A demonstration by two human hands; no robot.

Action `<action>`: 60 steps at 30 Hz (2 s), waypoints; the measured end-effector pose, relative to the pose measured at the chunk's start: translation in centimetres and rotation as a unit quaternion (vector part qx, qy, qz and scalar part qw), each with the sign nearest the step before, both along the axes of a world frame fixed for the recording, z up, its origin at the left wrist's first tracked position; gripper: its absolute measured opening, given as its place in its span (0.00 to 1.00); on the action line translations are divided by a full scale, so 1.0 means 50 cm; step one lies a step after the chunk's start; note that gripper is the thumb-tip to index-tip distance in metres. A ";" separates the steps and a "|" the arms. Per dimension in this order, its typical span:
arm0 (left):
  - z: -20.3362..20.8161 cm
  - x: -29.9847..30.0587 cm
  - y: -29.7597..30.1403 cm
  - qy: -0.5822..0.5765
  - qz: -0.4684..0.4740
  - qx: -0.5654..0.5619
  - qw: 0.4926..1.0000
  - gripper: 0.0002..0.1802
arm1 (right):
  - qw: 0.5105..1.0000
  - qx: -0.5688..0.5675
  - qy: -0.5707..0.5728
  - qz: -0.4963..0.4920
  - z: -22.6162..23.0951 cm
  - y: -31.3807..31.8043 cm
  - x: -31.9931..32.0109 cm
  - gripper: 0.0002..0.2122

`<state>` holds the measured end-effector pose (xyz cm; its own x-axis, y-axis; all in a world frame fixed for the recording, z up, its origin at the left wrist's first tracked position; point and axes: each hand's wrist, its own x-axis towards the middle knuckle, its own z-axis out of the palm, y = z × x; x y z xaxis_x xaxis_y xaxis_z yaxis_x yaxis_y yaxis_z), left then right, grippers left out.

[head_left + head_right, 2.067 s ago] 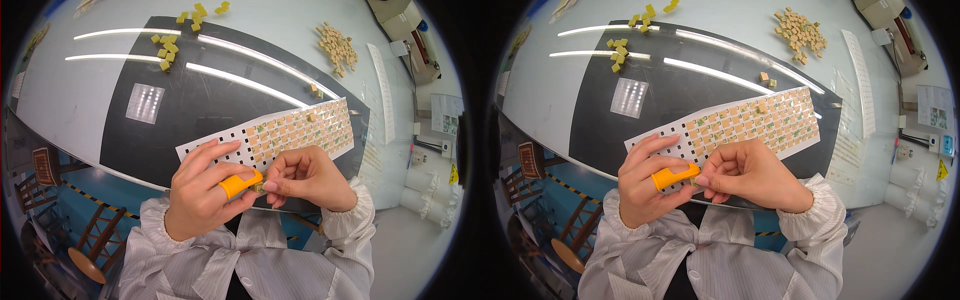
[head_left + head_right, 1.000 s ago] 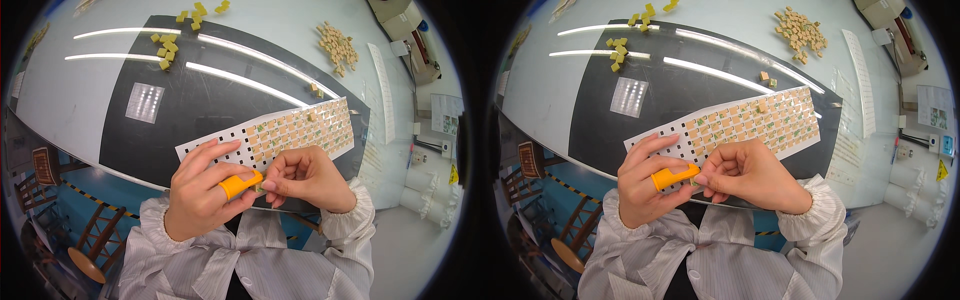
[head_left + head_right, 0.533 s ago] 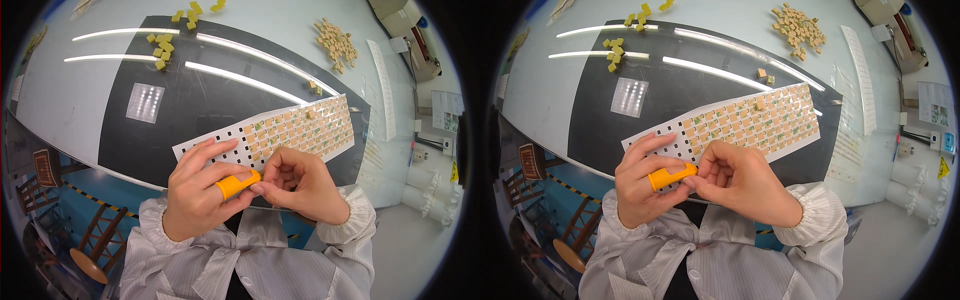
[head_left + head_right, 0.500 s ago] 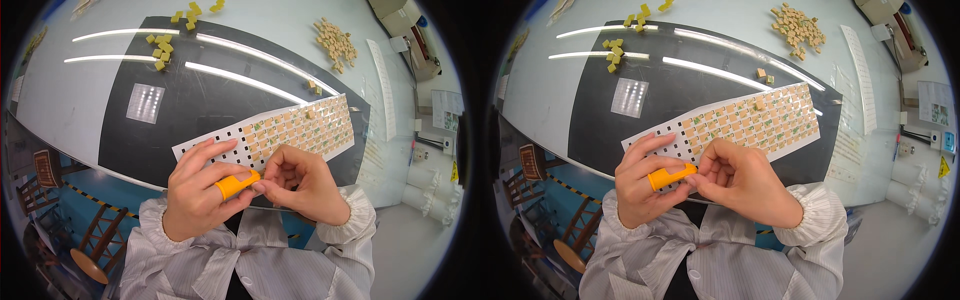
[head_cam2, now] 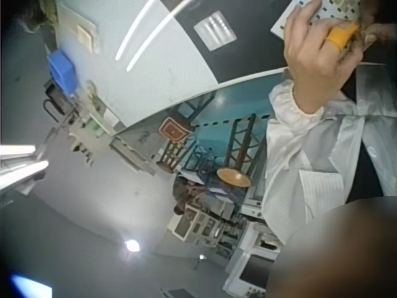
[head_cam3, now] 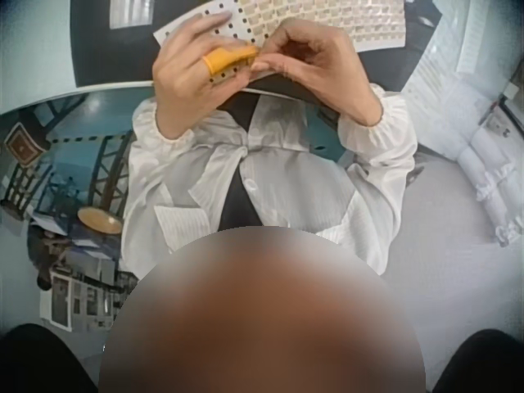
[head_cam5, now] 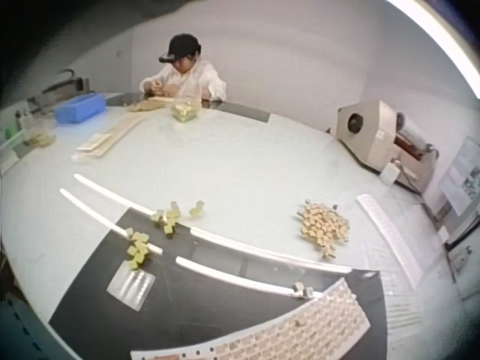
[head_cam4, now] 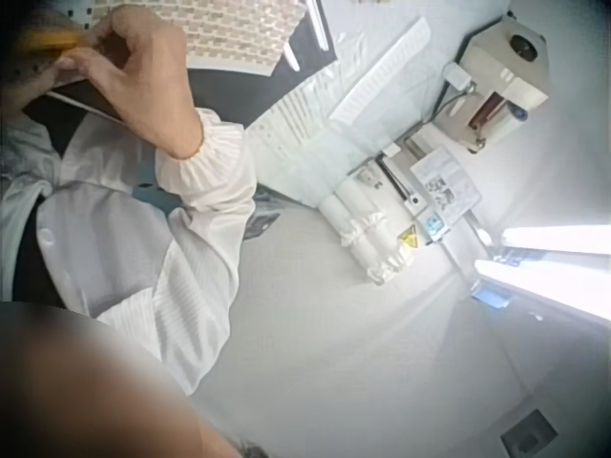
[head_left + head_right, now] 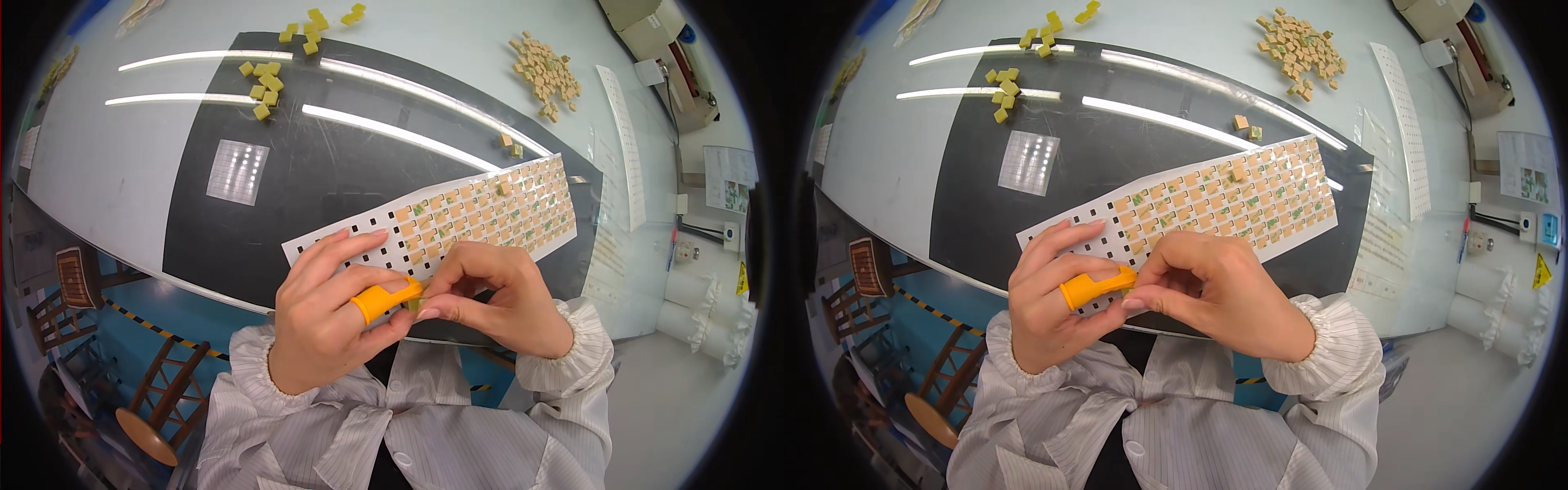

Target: Placing small yellow electronic components into designated slots on a white panel.

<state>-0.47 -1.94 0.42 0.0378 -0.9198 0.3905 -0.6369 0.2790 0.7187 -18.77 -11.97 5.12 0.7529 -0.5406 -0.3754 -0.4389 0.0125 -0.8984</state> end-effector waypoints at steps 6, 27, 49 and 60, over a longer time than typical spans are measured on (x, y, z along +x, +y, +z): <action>0.001 0.001 0.002 -0.001 -0.002 0.000 1.000 0.12 | 0.999 0.006 0.025 -0.042 0.007 0.011 0.012 0.06; 0.003 0.003 0.003 0.001 -0.008 0.011 1.000 0.11 | 0.947 -0.318 0.046 -0.031 -0.015 0.039 -0.006 0.06; 0.001 0.002 0.004 0.015 -0.004 0.027 1.000 0.10 | 0.960 0.261 0.027 -0.098 0.019 -0.008 -0.002 0.06; 0.003 0.005 0.002 -0.002 -0.016 0.016 1.000 0.12 | 0.958 0.270 0.027 -0.097 0.016 -0.011 0.002 0.05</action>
